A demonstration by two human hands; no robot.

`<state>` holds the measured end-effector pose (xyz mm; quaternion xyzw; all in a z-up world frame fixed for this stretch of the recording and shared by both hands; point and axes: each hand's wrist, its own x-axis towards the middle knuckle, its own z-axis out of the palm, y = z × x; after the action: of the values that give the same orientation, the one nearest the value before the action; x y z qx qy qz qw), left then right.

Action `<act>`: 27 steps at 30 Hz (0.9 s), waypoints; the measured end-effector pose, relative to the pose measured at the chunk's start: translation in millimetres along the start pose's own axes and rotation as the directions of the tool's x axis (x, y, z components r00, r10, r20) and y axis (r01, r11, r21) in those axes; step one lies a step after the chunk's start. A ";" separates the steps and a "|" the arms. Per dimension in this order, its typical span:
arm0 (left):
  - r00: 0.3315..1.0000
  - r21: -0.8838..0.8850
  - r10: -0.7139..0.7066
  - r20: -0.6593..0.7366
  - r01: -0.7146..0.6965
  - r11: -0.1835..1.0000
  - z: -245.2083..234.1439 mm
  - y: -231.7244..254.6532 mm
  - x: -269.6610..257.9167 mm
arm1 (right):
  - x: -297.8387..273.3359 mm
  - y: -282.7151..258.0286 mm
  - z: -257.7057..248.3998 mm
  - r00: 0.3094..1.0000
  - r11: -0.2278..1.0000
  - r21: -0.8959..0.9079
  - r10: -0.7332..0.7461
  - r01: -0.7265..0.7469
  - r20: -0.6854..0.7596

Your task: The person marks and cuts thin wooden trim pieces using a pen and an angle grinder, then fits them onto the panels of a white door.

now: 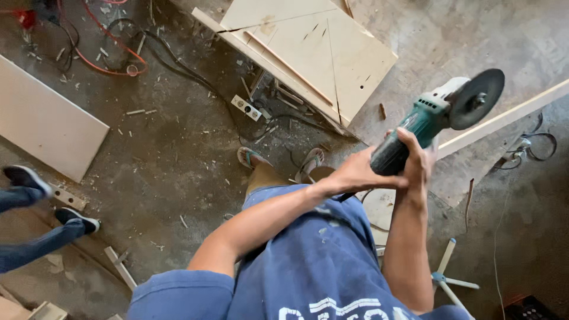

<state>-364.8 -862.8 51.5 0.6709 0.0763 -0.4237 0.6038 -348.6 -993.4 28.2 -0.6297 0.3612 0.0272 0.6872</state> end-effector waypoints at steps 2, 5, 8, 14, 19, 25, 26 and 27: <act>0.974 -0.324 0.183 0.130 -0.133 0.937 7.2 -26.3 16.8 | -18.8 -5.3 2.3 0.990 0.970 0.213 -0.132 0.118 0.049; 0.918 -0.661 0.255 0.304 0.011 0.751 25.8 -40.8 23.0 | 11.7 31.4 -46.7 0.866 0.725 0.616 -0.054 -0.309 0.498; 0.858 -0.849 0.308 0.411 0.238 0.472 49.5 -64.4 20.5 | -19.6 -1.1 -28.6 0.728 0.771 0.574 -0.222 -0.276 0.648; 0.912 -0.478 0.253 0.324 -0.073 0.875 32.3 -53.5 19.9 | 3.2 31.8 -60.5 0.905 0.985 0.106 0.080 -0.136 0.417; 0.974 -0.449 0.183 0.135 -0.105 0.887 54.8 -68.9 23.1 | -24.9 21.4 -36.1 0.955 0.864 0.461 0.067 -0.200 0.289; 0.957 -0.401 0.224 0.183 -0.135 0.906 59.4 -63.4 23.6 | -11.1 25.8 -51.5 0.925 0.829 0.497 0.061 -0.255 0.374; 0.963 -0.294 0.198 0.184 -0.139 0.946 54.8 -53.4 18.3 | -6.6 29.4 -55.8 0.926 0.822 0.507 0.059 -0.257 0.374; 0.964 -0.296 0.197 0.180 -0.138 0.945 55.1 -52.6 17.7 | -5.5 28.6 -57.6 0.924 0.823 0.504 0.062 -0.260 0.376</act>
<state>-412.1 -904.6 5.5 0.5346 0.0145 -0.4230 0.7315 -393.4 -1036.3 10.0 -0.3597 0.2811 0.0915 0.8850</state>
